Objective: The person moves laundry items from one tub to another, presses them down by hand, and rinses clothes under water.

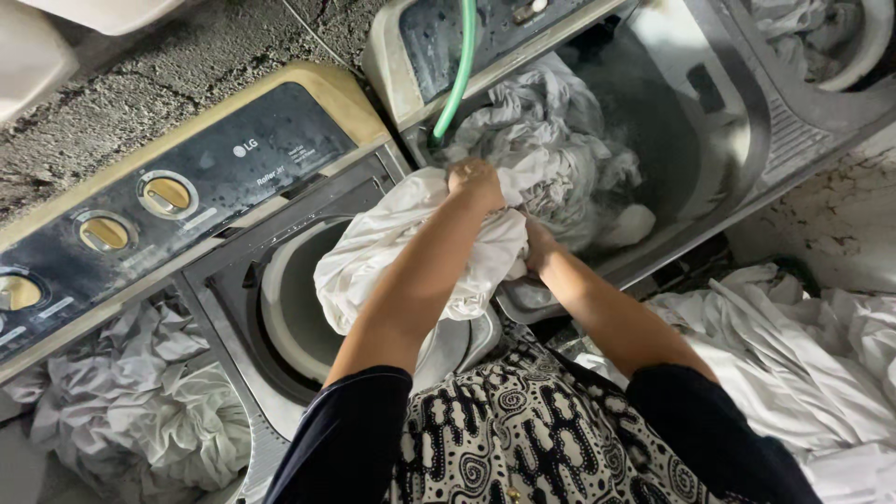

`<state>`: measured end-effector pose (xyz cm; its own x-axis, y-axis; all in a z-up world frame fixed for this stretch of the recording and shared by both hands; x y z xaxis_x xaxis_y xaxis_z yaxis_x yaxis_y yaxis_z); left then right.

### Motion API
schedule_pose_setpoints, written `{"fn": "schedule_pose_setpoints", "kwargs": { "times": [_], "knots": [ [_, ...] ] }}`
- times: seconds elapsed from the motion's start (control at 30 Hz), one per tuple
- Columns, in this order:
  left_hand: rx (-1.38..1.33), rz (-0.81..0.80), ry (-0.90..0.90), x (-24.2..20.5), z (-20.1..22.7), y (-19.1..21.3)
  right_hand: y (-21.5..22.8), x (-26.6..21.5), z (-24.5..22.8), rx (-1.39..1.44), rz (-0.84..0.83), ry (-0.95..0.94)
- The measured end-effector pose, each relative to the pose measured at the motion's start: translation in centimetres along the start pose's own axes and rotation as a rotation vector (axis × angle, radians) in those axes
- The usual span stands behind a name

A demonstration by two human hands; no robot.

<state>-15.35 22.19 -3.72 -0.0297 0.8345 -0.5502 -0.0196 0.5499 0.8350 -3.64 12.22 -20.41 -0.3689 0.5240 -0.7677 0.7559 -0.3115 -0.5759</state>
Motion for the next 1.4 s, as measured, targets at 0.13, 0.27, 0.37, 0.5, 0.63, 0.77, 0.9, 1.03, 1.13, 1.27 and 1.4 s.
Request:
{"fn": "schedule_pose_setpoints", "kwargs": {
  "times": [0.13,0.27,0.37,0.5,0.63,0.77,0.9,1.03,1.13,1.27,1.4],
  "knots": [
    [-0.161,0.011,-0.132,-2.0,-1.5,0.6,-0.2,-2.9,-1.4,0.014,0.064,0.137],
    [-0.432,0.217,-0.286,-9.0,-5.7,3.0,-2.4,-8.5,-2.3,-0.176,0.202,0.368],
    [-0.419,0.101,-0.212,-12.5,-10.5,1.9,-6.6,-12.2,-2.1,-0.372,0.153,0.545],
    [-0.999,0.137,-0.39,-18.7,-17.2,-0.7,-12.6,-17.5,-0.5,-0.756,-0.039,0.875],
    [-1.351,0.141,-0.293,-18.8,-19.6,-4.6,-17.7,-19.5,-0.7,-1.425,-0.07,1.055],
    [-1.022,0.202,-0.009,-17.7,-20.5,-3.6,-16.8,-19.7,-2.1,-1.649,-0.023,0.262],
    [-0.576,0.477,-0.098,-20.6,-18.8,2.0,-12.1,-21.6,-5.7,-1.049,-0.178,0.544],
    [-0.749,0.65,-0.381,-18.7,-14.1,6.1,-4.7,-16.4,-6.4,-0.58,0.106,0.354],
    [-0.48,0.49,-0.289,-10.2,-5.7,6.6,-1.9,-10.7,-3.6,-0.082,0.184,-0.071],
    [0.005,0.017,0.018,-1.4,0.1,3.8,-3.3,-2.9,-0.9,-0.016,-0.24,-0.189],
    [0.115,-0.164,0.062,2.2,-0.3,0.0,-1.2,0.7,-0.7,0.046,-0.007,-0.112]
  ]
}}
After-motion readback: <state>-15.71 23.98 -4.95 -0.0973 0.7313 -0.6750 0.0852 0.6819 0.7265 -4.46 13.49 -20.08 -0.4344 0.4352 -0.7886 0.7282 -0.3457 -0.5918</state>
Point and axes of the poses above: each hand's wrist, its own x-axis towards the middle knuckle, its own y-axis out of the back of the hand, z = x × y, the point moved 5 cm from there along x, towards the middle knuckle, and after that the axes turned 7 degrees about y, right-handed, at the moved point
